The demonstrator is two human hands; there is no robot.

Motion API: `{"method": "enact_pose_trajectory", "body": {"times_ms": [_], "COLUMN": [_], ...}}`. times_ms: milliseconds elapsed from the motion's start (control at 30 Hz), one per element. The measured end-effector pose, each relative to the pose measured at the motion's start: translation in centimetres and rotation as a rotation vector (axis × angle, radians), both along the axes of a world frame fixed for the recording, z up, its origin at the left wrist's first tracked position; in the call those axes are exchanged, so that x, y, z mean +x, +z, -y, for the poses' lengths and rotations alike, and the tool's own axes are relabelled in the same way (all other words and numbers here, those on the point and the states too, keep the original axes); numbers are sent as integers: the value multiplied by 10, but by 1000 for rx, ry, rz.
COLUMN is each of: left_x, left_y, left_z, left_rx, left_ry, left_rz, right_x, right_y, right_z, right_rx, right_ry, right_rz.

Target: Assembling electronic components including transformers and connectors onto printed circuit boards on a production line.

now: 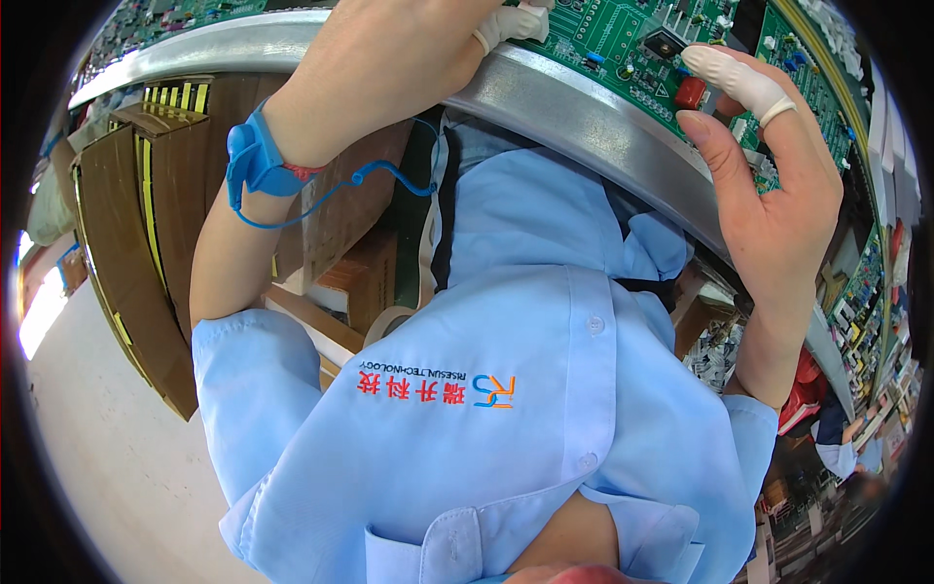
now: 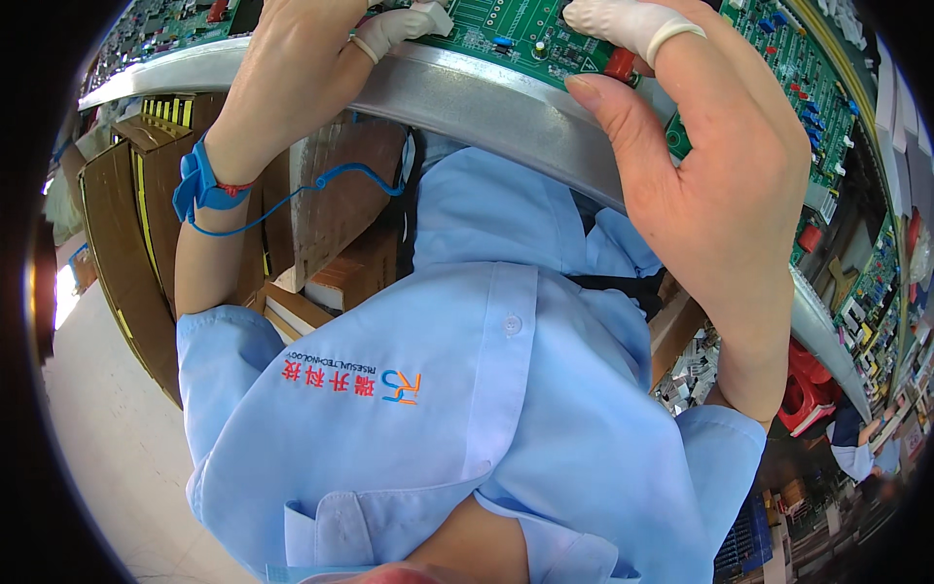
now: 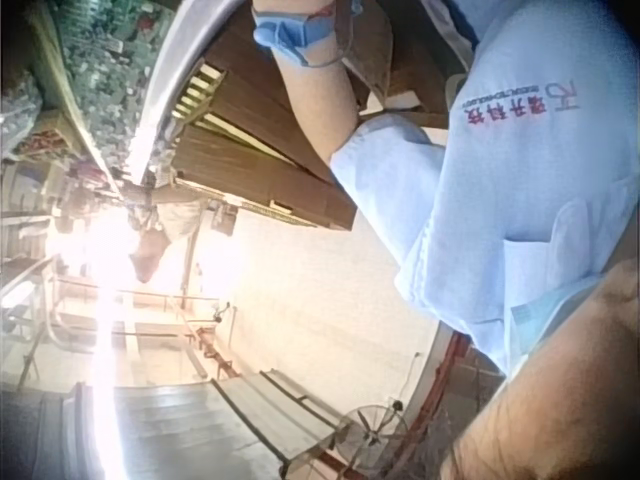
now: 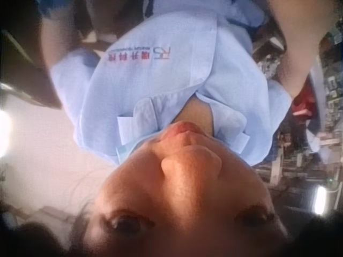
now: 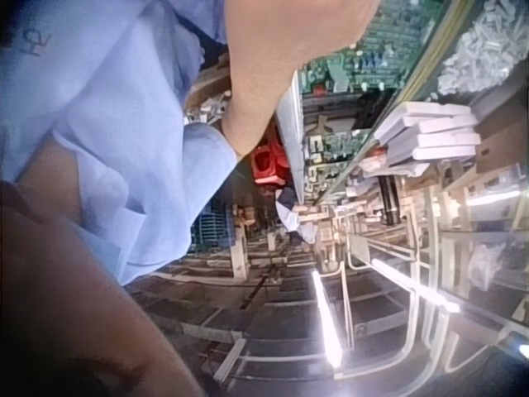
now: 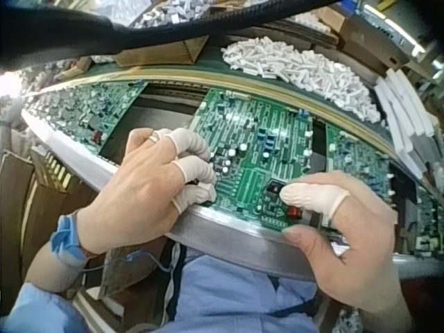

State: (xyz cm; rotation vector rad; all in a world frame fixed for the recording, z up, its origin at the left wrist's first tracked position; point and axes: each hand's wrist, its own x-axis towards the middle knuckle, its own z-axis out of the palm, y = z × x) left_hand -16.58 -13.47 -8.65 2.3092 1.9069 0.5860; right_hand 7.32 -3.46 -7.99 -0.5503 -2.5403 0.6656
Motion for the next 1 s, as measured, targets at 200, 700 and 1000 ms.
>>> {"method": "enact_pose_trajectory", "body": {"times_ms": [200, 700, 1000], "left_x": [-19, -201, -224], "left_y": [-57, 38, 29], "left_z": [-18, -112, -216], "left_rx": [298, 360, -23], "left_ry": [-177, 537, 610], "left_rz": [14, -53, -244], "right_x": [-6, 27, 56], "right_y": [-18, 60, 89], "right_z": [-12, -114, -194], "right_rx": [20, 77, 204], "right_ry": [19, -260, -400], "right_rz": [39, 75, 57]}}
